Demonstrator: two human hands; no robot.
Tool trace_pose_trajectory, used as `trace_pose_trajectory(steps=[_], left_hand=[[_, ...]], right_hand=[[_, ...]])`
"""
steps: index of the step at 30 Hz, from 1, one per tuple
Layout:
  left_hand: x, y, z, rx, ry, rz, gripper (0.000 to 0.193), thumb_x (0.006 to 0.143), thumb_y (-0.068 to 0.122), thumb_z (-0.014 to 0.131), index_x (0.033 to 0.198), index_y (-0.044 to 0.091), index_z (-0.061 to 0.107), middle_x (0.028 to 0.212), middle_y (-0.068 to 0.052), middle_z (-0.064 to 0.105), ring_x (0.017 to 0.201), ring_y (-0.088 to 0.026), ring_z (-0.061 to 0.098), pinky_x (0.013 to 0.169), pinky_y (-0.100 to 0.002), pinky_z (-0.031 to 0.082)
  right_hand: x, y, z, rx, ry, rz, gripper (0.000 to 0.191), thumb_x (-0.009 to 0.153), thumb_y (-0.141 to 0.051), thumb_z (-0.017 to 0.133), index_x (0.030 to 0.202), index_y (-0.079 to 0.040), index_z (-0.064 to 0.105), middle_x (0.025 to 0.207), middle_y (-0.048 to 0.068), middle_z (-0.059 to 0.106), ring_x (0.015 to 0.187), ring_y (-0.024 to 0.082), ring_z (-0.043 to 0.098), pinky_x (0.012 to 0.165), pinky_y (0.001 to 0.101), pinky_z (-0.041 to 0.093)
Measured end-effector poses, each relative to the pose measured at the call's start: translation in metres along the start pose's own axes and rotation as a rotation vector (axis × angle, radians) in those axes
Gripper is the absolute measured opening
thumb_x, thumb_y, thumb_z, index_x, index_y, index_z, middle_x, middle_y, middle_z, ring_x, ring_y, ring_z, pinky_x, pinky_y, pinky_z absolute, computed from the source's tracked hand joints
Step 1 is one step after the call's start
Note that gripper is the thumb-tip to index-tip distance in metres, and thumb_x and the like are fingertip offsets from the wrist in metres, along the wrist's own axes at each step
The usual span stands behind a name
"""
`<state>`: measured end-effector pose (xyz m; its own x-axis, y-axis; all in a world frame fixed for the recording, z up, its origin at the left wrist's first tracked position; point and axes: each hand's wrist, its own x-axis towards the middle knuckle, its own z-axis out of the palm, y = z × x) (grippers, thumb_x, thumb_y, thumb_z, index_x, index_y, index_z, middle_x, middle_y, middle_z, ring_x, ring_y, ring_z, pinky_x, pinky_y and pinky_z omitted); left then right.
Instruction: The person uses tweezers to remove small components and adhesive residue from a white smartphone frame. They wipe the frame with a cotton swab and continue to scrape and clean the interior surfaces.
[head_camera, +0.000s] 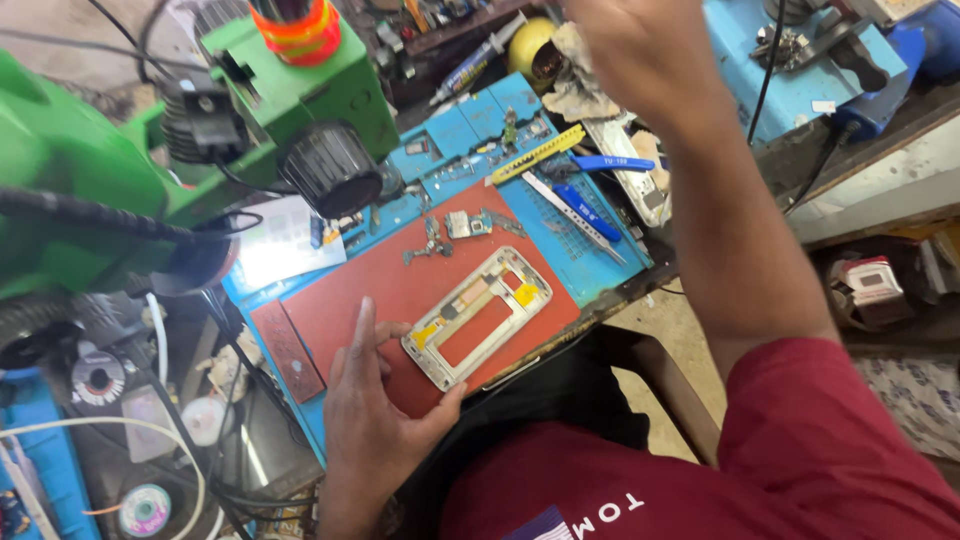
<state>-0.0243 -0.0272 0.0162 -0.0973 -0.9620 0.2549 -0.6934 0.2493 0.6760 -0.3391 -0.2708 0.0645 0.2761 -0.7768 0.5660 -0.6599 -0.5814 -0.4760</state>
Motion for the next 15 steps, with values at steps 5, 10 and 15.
trace_pose_trajectory(steps=[5, 10, 15], left_hand=[[-0.003, -0.001, 0.000, 0.018, 0.019, 0.052, 0.115, 0.066, 0.029, 0.092, 0.154, -0.006, 0.028, 0.118, -0.009, 0.063, 0.093, -0.028, 0.056, 0.088, -0.043, 0.048], [-0.013, -0.008, -0.002, 0.036, 0.008, 0.062, 0.122, 0.066, 0.034, 0.095, 0.156, -0.005, 0.023, 0.127, -0.013, 0.059, 0.113, -0.035, 0.056, 0.102, -0.047, 0.045], [-0.014, -0.011, -0.004, -0.045, 0.002, 0.043, 0.123, 0.066, 0.029, 0.095, 0.157, -0.006, 0.020, 0.128, -0.014, 0.059, 0.114, -0.036, 0.055, 0.102, -0.046, 0.045]], right_hand=[[-0.099, -0.043, -0.006, 0.617, 0.075, 0.071, 0.045, 0.120, -0.027, 0.038, 0.104, 0.005, 0.065, 0.094, 0.013, 0.066, 0.079, 0.020, 0.057, 0.070, 0.0338, 0.044], [-0.167, -0.099, 0.044, 1.231, -0.041, 0.464, 0.032, 0.115, -0.025, 0.044, 0.111, 0.000, 0.063, 0.097, 0.013, 0.072, 0.080, 0.021, 0.071, 0.076, 0.0315, 0.061], [-0.190, -0.146, 0.068, 0.975, -0.216, 0.377, 0.013, 0.109, -0.007, 0.062, 0.115, 0.004, 0.058, 0.108, 0.018, 0.067, 0.096, 0.025, 0.071, 0.085, 0.0353, 0.061]])
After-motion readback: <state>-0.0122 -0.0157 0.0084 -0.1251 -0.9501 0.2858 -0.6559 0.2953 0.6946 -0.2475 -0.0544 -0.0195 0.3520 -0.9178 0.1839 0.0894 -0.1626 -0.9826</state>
